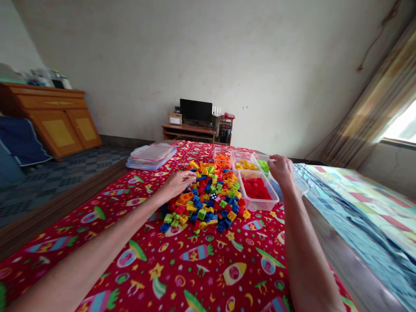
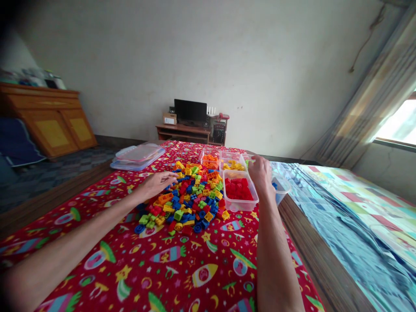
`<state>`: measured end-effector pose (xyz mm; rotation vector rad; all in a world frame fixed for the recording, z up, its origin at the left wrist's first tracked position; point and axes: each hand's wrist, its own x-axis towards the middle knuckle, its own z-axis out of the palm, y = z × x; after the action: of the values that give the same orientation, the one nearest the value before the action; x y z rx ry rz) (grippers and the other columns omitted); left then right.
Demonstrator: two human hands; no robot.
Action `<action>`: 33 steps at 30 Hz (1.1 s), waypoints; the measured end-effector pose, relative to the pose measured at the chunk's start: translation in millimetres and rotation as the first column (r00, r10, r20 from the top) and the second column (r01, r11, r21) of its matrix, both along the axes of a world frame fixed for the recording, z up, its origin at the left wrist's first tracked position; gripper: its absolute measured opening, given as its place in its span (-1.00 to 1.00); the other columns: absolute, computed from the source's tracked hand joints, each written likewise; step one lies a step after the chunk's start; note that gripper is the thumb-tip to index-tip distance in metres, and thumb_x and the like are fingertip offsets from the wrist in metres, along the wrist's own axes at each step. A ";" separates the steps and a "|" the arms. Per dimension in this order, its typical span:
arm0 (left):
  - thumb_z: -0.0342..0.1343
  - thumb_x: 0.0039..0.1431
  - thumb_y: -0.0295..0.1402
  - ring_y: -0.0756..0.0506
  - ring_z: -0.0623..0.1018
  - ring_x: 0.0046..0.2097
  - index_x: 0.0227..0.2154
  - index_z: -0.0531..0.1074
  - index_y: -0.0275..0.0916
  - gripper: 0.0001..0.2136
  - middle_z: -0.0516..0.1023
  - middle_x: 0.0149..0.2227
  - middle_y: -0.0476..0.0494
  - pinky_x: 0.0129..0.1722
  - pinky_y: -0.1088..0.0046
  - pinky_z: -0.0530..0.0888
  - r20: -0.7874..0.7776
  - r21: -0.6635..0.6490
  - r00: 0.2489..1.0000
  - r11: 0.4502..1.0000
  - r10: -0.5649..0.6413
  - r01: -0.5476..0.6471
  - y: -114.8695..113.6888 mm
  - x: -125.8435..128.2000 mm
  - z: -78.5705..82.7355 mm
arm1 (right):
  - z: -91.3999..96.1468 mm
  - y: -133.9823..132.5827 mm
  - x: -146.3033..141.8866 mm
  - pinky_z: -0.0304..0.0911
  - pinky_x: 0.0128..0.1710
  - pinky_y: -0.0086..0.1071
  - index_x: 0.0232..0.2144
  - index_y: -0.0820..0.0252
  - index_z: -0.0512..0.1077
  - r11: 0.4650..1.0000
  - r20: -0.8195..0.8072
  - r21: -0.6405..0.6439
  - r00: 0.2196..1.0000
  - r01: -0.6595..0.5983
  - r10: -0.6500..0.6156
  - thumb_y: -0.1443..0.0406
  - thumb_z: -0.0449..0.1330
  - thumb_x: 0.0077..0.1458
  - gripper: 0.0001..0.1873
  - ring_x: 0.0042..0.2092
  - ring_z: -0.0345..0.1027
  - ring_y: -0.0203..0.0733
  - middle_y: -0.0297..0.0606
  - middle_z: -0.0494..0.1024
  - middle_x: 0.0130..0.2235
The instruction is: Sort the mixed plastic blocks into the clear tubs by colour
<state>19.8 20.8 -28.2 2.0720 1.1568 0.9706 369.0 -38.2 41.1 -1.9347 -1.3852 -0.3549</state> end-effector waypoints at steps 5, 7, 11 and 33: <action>0.02 0.03 -0.04 -0.20 0.59 -0.22 -0.20 0.49 -0.32 -0.54 0.62 -0.22 -0.25 -0.22 0.32 0.49 -0.051 0.063 0.998 0.998 0.034 -0.031 -4.1 1.7 4.2 | 7.2 -0.2 -56.6 0.24 -0.15 -0.33 -0.14 0.20 0.50 0.969 0.061 -0.092 0.970 -0.229 0.235 0.30 -0.02 0.12 -0.65 -0.15 0.41 -0.10 -0.08 0.58 -0.21; 0.01 0.04 -0.04 -0.20 0.59 -0.20 -0.19 0.50 -0.31 -0.55 0.62 -0.21 -0.24 -0.21 0.33 0.48 -0.083 0.081 0.995 0.996 0.052 -0.045 -5.7 1.8 6.3 | 6.5 -3.1 -79.7 0.22 -0.22 -0.37 -0.15 0.20 0.50 0.942 0.092 -0.149 0.945 -0.299 0.315 0.32 -0.03 0.14 -0.66 -0.19 0.42 -0.14 -0.10 0.58 -0.22; 0.00 0.04 -0.05 -0.19 0.59 -0.22 -0.21 0.52 -0.31 -0.56 0.63 -0.23 -0.23 -0.25 0.35 0.49 -0.121 0.103 0.990 0.993 0.066 -0.054 -4.0 1.3 6.5 | 1.1 -12.8 -123.0 0.14 -0.37 -0.42 -0.28 0.21 0.50 0.867 0.177 -0.313 0.873 -0.388 0.455 0.37 -0.07 0.15 -0.68 -0.31 0.41 -0.20 -0.12 0.58 -0.30; 0.09 -0.05 -0.16 -0.21 0.57 -0.30 -0.29 0.58 -0.15 -0.70 0.63 -0.34 -0.14 -0.31 0.41 0.43 -0.465 0.144 0.885 0.988 0.012 0.062 -12.0 -9.5 32.0 | -12.1 -25.6 -161.4 0.25 -0.33 -0.39 -0.20 0.23 0.46 0.738 0.252 -0.517 0.747 -0.434 0.615 0.36 -0.09 0.20 -0.68 -0.22 0.47 -0.11 -0.06 0.57 -0.24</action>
<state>10.2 8.8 3.8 2.5299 1.3127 0.5729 207.5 -63.9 29.0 -1.7139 -2.4054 -0.1779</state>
